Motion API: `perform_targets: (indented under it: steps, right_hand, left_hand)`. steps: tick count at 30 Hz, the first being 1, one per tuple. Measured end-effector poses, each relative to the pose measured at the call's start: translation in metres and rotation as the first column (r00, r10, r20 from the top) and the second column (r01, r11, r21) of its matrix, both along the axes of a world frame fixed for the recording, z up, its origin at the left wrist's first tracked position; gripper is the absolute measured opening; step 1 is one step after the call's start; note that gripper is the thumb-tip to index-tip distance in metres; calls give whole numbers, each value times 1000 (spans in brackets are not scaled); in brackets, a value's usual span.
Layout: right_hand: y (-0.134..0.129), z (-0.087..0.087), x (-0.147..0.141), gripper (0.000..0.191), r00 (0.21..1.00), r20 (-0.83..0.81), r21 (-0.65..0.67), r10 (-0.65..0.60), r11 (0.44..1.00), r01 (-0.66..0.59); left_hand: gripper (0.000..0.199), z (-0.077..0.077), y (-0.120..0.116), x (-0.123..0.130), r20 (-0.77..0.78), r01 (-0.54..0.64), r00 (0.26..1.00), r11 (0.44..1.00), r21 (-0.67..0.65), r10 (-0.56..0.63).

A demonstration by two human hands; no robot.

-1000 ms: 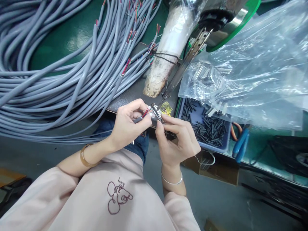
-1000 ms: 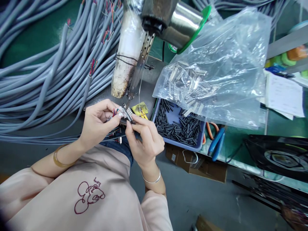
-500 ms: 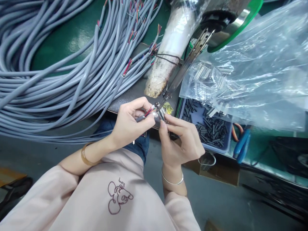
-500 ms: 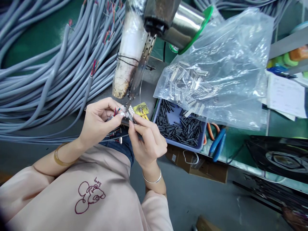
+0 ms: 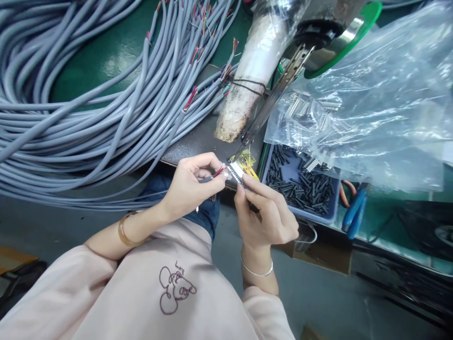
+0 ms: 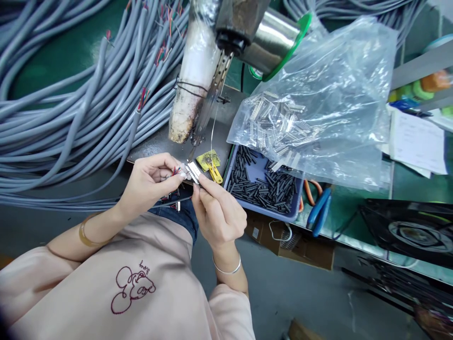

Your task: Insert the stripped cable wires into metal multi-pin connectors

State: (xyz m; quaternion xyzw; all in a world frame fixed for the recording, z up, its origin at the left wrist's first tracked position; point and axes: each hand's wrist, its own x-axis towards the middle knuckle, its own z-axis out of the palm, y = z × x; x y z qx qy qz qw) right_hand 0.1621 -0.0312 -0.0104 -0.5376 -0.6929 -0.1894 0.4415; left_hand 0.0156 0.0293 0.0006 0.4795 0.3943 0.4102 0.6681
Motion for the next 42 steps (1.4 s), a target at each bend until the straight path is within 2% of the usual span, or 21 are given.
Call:
perform_targets:
  steps: [4, 8, 10, 12, 13, 16, 18, 19, 22, 24, 30, 38, 42]
  right_hand:
    - [-1, 0, -2, 18, 998, -63, -37, -10, 999, 7]
    - [-10, -1, 2, 11, 950, -307, -200, -53, 980, -10]
    - [-24, 2, 9, 11, 913, -405, -174, -48, 984, -26]
    - [-45, 9, 16, 23, 912, -409, -114, 42, 989, -96]
    - [-55, 14, 18, 24, 915, -398, -132, 65, 983, -127]
    - [-68, 30, 10, 15, 918, -375, -183, 129, 960, -210]
    - [-59, 37, -3, 26, 924, -378, -266, 53, 950, -163]
    - [-51, 39, -10, 25, 919, -391, -338, -55, 937, -88]
    - [-24, 39, -22, 11, 903, -425, -414, -60, 900, -135]
    - [-14, 36, -23, 11, 895, -445, -443, -36, 877, -185]
    - [-15, 33, -18, 14, 875, -483, -479, -28, 845, -237]
    - [-13, 31, -21, 12, 861, -506, -451, -53, 867, -212]
    - [-13, 29, -20, 11, 850, -525, -456, -52, 860, -229]
  left_hand:
    - [11, 0, -6, -5, 58, -5, 998, 1000, -9, 5]
    - [21, 1, -10, -13, 168, 65, 985, 992, -108, -47]
    - [19, 0, -10, -16, 197, 128, 976, 975, -179, -92]
    - [18, 0, -11, -18, 208, 157, 972, 960, -230, -109]
    - [18, 0, -11, -18, 216, 164, 970, 956, -244, -112]
    - [18, 0, -12, -18, 241, 164, 965, 954, -251, -102]
    - [20, 0, -13, -17, 244, 173, 963, 956, -237, -113]
    - [21, 0, -14, -17, 243, 181, 962, 957, -228, -125]
    - [25, -2, -17, -16, 258, 216, 953, 955, -205, -160]
    - [28, -2, -19, -16, 278, 226, 946, 954, -197, -167]
    - [28, -3, -21, -17, 287, 251, 939, 950, -187, -191]
    - [28, -5, -20, -18, 257, 210, 953, 962, -172, -162]
    - [27, -5, -21, -18, 281, 213, 947, 959, -185, -156]
